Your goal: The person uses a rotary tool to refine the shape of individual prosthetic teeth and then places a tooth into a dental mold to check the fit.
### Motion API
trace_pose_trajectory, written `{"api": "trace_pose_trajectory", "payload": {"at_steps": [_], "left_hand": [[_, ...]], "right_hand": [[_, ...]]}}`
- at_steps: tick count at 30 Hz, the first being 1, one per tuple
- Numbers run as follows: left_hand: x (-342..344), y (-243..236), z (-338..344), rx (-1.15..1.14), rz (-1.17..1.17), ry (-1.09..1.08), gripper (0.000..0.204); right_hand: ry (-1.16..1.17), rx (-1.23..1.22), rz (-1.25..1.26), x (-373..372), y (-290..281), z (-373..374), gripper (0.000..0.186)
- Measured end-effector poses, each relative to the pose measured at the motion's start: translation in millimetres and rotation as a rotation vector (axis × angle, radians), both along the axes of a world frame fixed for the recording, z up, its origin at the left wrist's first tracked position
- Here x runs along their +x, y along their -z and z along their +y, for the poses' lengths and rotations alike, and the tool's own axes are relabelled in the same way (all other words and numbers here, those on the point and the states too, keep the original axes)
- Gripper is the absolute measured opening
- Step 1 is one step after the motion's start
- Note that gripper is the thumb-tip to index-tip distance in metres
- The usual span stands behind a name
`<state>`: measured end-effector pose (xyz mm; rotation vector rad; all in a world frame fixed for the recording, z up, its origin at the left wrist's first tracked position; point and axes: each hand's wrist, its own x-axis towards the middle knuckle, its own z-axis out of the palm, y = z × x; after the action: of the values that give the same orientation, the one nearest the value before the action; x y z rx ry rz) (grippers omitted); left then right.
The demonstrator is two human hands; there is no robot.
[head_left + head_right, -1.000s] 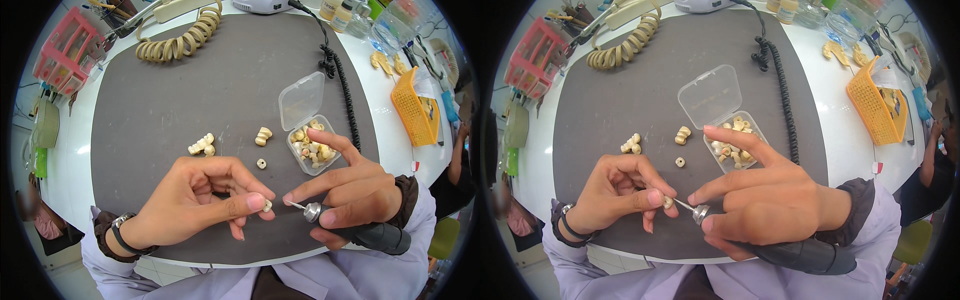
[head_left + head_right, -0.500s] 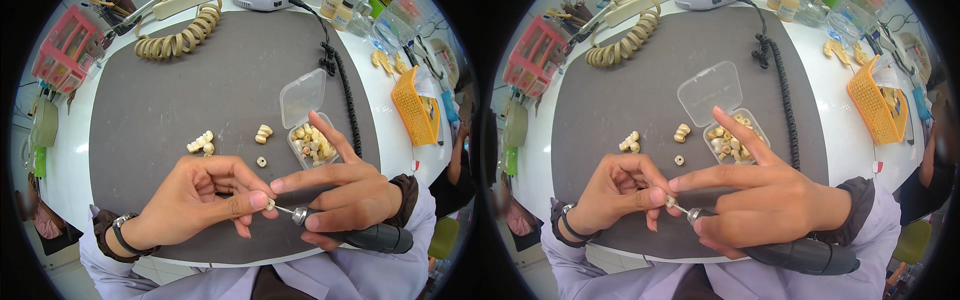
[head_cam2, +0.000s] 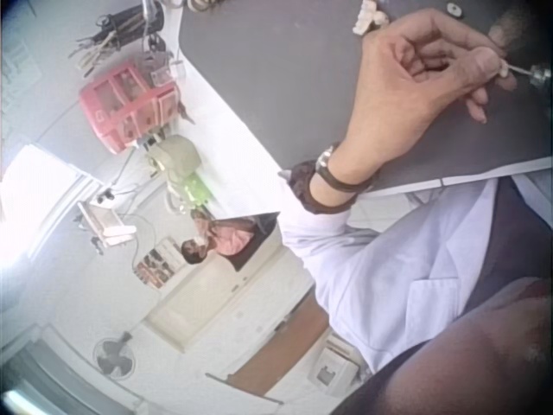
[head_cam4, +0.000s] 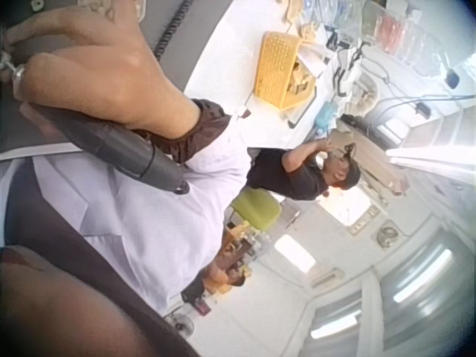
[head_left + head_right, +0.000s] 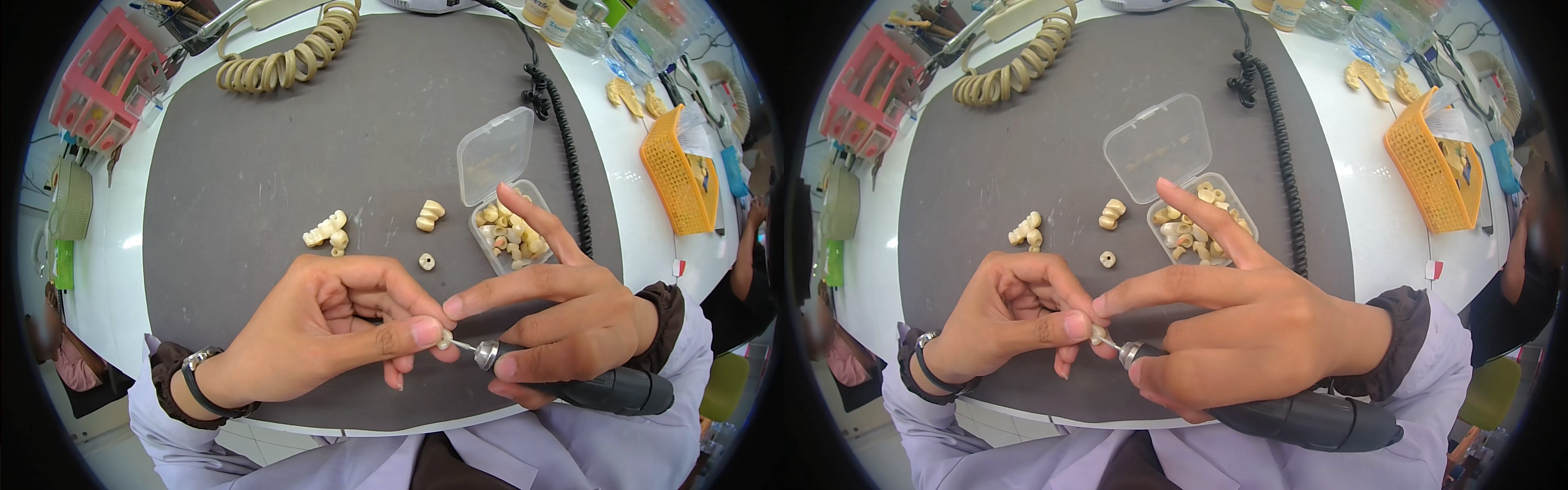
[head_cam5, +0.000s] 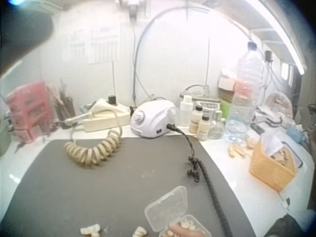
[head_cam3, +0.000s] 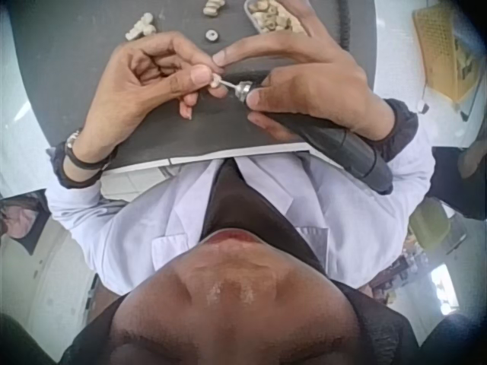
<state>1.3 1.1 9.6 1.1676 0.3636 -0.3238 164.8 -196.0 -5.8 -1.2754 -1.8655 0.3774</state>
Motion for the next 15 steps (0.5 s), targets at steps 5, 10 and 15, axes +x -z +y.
{"api": "trace_pose_trajectory", "payload": {"at_steps": [5,10,15], "left_hand": [[0.3,-0.5,0.2,-0.005,0.011,-0.010,0.012],[0.5,-0.6,0.9,-0.014,0.015,-0.002,0.013],[0.7,-1.2,-0.1,-0.046,0.027,0.000,0.013]], "right_hand": [[-0.004,0.010,-0.023,0.4,1.0,0.8,0.033],[-0.010,0.036,-0.018,0.2,2.9,1.8,0.029],[-0.008,0.026,-0.054,-0.5,0.5,0.8,0.025]]}}
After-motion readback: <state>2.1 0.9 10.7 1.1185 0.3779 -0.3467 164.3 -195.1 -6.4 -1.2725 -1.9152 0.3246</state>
